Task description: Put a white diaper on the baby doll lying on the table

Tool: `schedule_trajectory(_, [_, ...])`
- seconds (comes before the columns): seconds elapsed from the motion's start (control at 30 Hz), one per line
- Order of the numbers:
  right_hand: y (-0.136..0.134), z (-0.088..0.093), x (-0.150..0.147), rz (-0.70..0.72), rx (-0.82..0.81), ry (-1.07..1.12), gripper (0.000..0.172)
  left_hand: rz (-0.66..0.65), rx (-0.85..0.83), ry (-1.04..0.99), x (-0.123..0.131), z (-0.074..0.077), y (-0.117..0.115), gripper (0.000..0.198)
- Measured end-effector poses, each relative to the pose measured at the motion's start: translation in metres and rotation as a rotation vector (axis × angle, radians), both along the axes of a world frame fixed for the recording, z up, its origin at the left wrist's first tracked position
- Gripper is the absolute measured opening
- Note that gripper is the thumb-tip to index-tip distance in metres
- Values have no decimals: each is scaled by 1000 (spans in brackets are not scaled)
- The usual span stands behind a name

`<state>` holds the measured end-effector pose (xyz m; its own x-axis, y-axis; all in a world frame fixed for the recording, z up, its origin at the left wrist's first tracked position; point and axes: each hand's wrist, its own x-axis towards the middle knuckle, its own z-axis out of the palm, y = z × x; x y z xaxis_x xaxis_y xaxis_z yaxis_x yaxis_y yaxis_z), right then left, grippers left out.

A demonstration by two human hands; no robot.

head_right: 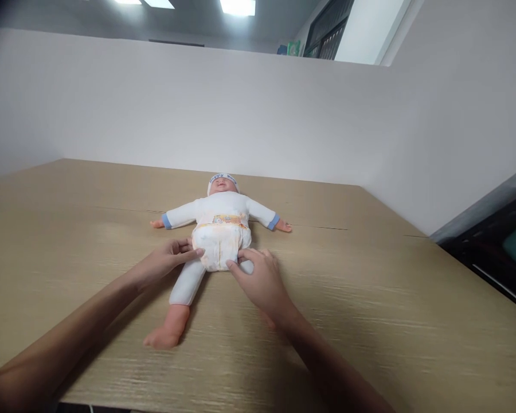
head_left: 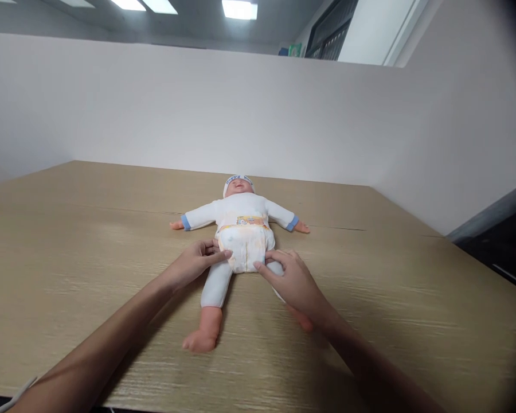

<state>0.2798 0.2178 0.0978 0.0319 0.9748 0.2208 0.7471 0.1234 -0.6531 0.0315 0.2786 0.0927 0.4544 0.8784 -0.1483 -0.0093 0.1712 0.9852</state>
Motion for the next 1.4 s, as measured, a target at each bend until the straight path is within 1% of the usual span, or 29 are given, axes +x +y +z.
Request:
schedule_trajectory(0.13, [2,-6,-5,102,-86,301,27,34,-10,-3,-4,7,1,47])
schedule_trajectory(0.23, [-1,-6,-13,148,-80,401,26,96,-5,16,-6,10,2,51])
schedule_trajectory(0.3, [-4,-5,-16,132,-61,392,26,123,5,47,-7,8,2,53])
schedule_trajectory(0.4, [-5,-4,-17,94,-53,356,27,146,102,126,-8,4,3,52])
schedule_trajectory(0.5, [-3,-5,-17,82,-42,351,26,130,175,177,-8,3,4,49])
schedule_trajectory(0.6, [-1,-7,-17,73,-27,375,25,90,119,144,-9,4,4,47])
schedule_trajectory(0.73, [-1,-6,-17,83,-27,382,26,92,51,73,-8,5,3,52])
schedule_trajectory(0.8, [-2,-5,-16,96,-31,373,25,132,47,78,-8,2,4,57])
schedule_trajectory(0.93, [-3,-5,-14,108,-37,349,25,236,99,193,-10,-4,6,66])
schedule_trajectory(1.0, [-3,-5,-13,111,-39,343,26,227,136,215,-10,-5,6,64])
schedule_trajectory(1.17, [-1,-7,-13,133,-30,357,26,138,266,269,-11,-1,5,46])
schedule_trajectory(1.23, [0,-8,-12,143,-30,365,26,104,235,272,-11,3,4,45])
schedule_trajectory(1.4, [1,-8,-11,129,-41,380,26,59,-9,117,-10,12,2,46])
